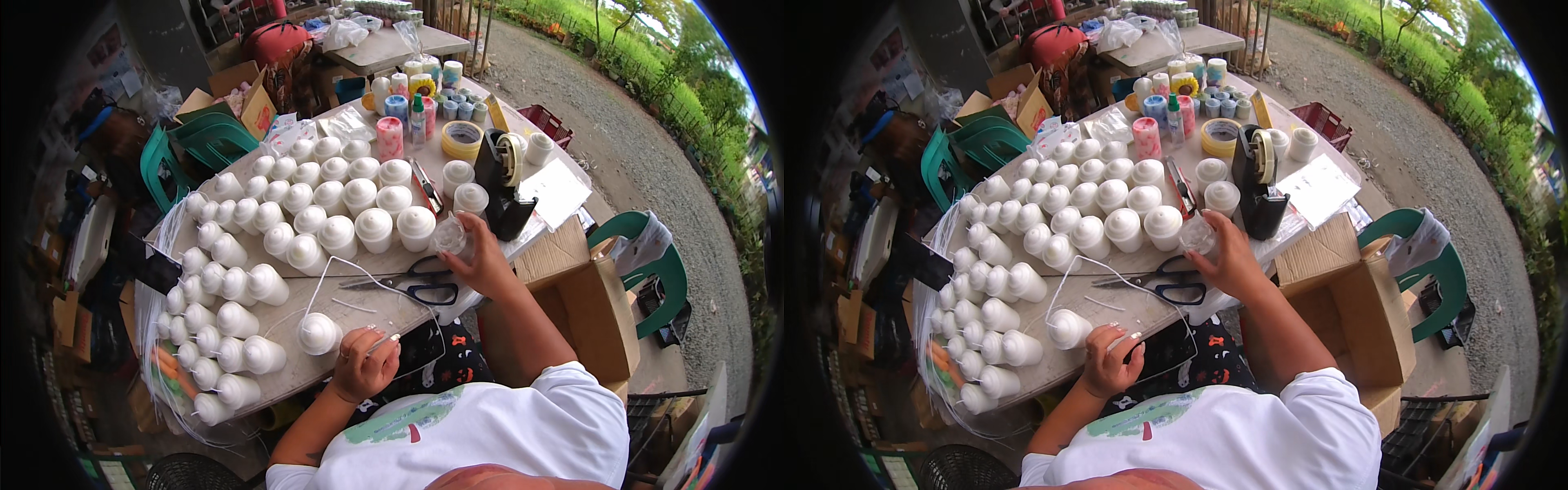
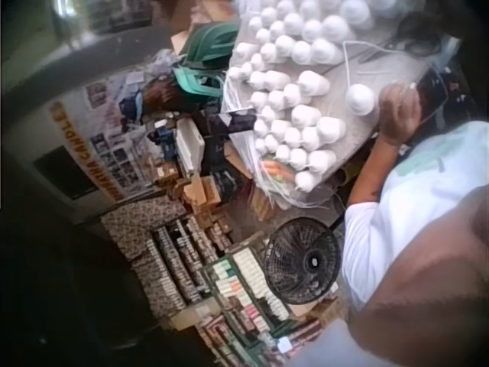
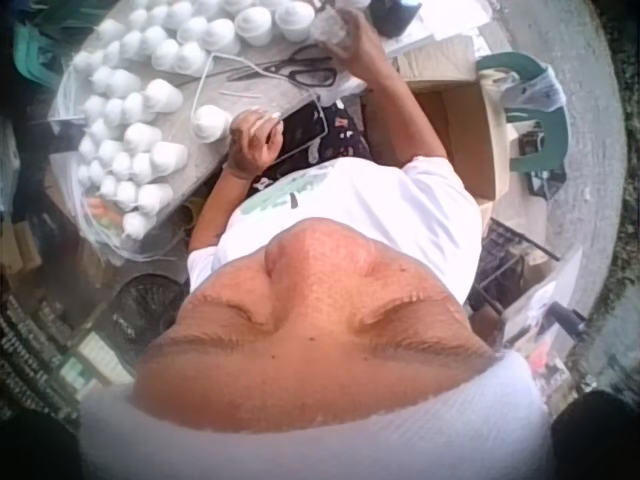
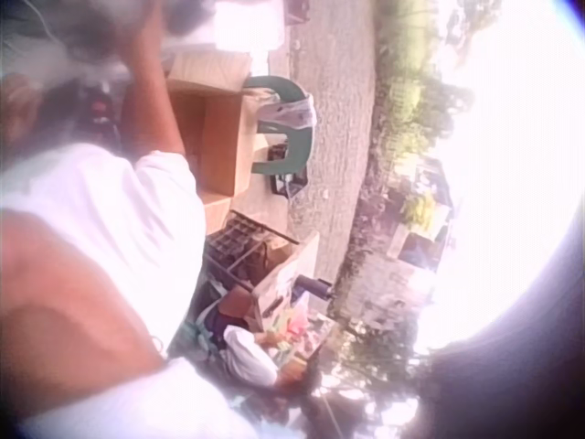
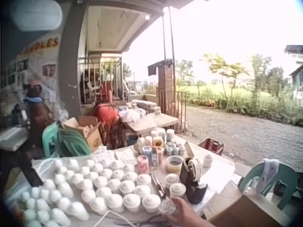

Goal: The person inserts wicks into white cylindrical candles, trims the wicks with scissors, and uses a lighter to singe the wick tips. The person handles candles one at a time and places finished units on the table.

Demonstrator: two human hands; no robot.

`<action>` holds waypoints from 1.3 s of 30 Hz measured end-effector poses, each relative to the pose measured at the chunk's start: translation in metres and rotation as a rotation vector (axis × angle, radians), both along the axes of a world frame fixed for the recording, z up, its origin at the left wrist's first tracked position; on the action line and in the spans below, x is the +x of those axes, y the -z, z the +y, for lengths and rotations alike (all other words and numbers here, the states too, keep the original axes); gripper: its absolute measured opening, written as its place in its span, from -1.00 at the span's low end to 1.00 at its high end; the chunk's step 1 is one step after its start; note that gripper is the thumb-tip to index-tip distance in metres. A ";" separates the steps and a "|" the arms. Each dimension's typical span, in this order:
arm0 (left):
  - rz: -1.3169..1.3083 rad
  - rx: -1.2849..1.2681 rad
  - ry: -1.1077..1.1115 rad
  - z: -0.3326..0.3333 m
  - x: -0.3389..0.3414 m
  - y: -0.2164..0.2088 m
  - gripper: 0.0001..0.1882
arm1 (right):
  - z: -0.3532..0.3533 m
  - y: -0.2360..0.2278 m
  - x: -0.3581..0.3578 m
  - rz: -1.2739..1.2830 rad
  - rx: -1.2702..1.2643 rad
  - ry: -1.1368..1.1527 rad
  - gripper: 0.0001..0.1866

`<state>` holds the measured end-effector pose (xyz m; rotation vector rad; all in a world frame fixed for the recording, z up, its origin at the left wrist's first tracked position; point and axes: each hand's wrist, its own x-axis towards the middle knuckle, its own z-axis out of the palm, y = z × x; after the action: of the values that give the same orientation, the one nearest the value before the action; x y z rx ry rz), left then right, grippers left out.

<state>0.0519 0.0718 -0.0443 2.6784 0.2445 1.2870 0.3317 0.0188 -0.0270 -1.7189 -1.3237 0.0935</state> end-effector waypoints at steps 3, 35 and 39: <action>-0.058 -0.044 0.038 0.000 -0.003 0.004 -0.49 | -0.008 -0.001 -0.003 -0.011 0.062 0.004 -0.11; -0.119 -0.913 -0.012 -0.016 -0.033 0.015 -0.68 | -0.023 0.014 -0.147 0.464 0.054 -0.618 -0.94; 0.003 -0.940 -0.125 -0.007 -0.039 0.020 -0.82 | -0.025 0.002 -0.142 0.211 -0.041 -0.608 -0.92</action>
<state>0.0125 0.0645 -0.0648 1.8696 0.7945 0.8634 0.1894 -0.0065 -0.0287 -1.2444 -1.6441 0.6332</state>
